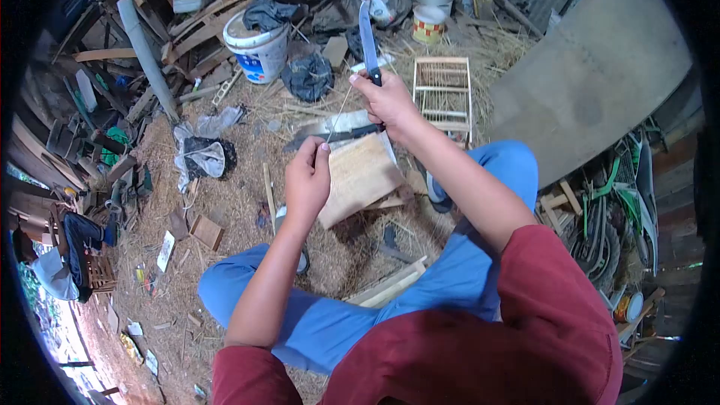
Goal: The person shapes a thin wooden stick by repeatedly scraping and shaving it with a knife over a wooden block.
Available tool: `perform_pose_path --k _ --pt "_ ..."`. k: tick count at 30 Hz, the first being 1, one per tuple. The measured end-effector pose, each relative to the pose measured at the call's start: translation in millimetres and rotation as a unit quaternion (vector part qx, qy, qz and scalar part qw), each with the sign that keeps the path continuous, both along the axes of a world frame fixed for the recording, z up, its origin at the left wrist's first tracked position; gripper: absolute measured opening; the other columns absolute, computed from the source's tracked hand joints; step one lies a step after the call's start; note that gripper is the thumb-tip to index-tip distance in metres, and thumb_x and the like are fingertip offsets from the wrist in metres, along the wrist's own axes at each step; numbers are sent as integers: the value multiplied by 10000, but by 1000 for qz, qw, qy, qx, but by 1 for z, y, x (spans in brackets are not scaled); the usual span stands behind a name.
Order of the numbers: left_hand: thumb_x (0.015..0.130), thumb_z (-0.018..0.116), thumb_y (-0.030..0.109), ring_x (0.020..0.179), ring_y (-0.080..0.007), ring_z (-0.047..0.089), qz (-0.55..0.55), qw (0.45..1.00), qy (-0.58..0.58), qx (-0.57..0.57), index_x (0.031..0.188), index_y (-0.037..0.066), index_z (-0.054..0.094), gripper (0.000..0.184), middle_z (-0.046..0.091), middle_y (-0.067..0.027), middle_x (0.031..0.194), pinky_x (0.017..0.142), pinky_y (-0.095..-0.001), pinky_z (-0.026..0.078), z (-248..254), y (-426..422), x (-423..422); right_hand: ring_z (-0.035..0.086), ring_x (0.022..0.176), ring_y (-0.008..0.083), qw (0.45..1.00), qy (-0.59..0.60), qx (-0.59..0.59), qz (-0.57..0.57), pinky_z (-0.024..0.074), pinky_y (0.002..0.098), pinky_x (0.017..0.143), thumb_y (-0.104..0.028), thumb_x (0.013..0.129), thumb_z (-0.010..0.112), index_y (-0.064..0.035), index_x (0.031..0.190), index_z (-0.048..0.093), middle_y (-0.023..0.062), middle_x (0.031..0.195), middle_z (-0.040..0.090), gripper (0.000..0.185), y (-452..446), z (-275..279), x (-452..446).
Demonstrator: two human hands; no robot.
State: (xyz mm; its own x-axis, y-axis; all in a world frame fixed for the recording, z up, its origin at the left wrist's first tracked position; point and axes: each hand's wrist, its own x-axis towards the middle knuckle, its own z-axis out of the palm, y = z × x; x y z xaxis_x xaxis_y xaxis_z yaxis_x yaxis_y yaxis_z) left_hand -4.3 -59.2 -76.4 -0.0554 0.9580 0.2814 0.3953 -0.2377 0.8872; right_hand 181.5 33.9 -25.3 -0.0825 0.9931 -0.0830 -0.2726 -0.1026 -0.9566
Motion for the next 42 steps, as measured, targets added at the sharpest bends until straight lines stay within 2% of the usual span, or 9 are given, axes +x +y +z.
perform_pose_path --k 5,9,15,16,18,20,28,36,42 --pt "1068 533 211 703 -44 421 -35 999 -37 -18 1031 18 593 206 501 27 766 624 -237 367 41 10 6 376 459 27 995 -26 73 59 246 257 408 -232 946 718 -106 965 612 -86 604 457 166 20 46 14" --pt "1073 523 227 621 -45 432 -70 995 -71 -28 1083 35 582 201 527 15 757 549 -232 357 63 24 12 358 452 16 995 -28 58 75 230 240 409 -234 941 730 -132 910 602 -94 603 458 167 27 70 20" --pt "1067 529 195 715 -54 511 -84 979 -161 -90 1116 15 558 189 559 1 764 627 -225 403 107 32 31 324 433 18 993 -26 67 97 226 245 405 -239 939 742 -106 974 562 -105 584 412 227 35 86 23" --pt "1067 529 195 715 -54 511 -84 979 -161 -90 1116 15 558 189 559 1 764 627 -225 403 107 36 35 327 433 17 993 -9 66 100 222 245 405 -237 936 747 -103 987 568 -105 581 412 230 35 87 24" --pt "1076 515 224 524 -28 421 -94 979 -176 -45 1113 53 546 178 554 2 743 452 -199 330 106 44 38 328 433 18 992 -13 66 106 221 244 407 -230 936 748 -97 993 576 -102 577 414 225 35 88 26" --pt "1073 521 217 525 -24 415 -90 980 -173 -49 1104 55 547 167 549 8 740 451 -197 323 108 48 41 371 452 12 993 21 64 95 230 235 410 -209 930 756 -85 914 624 -89 602 480 182 31 91 28" --pt "1057 554 220 536 -12 386 -90 980 -177 -25 1080 74 553 148 534 29 731 452 -190 279 113 54 43 373 463 3 992 -2 92 84 230 230 415 -210 924 767 -74 939 641 -97 603 480 186 28 99 36" --pt "1055 548 218 519 -17 376 -127 960 -214 -127 1045 58 602 169 488 42 678 451 -195 278 130 50 42 362 465 0 992 5 86 95 229 229 423 -208 931 761 -63 989 639 -105 602 476 198 28 97 37" --pt "1051 550 203 498 -27 382 -135 953 -242 -119 1005 45 594 170 470 47 646 442 -201 286 132 50 41 369 477 1 964 -145 195 112 244 232 435 -270 967 707 -44 999 696 -107 609 474 229 38 95 48"
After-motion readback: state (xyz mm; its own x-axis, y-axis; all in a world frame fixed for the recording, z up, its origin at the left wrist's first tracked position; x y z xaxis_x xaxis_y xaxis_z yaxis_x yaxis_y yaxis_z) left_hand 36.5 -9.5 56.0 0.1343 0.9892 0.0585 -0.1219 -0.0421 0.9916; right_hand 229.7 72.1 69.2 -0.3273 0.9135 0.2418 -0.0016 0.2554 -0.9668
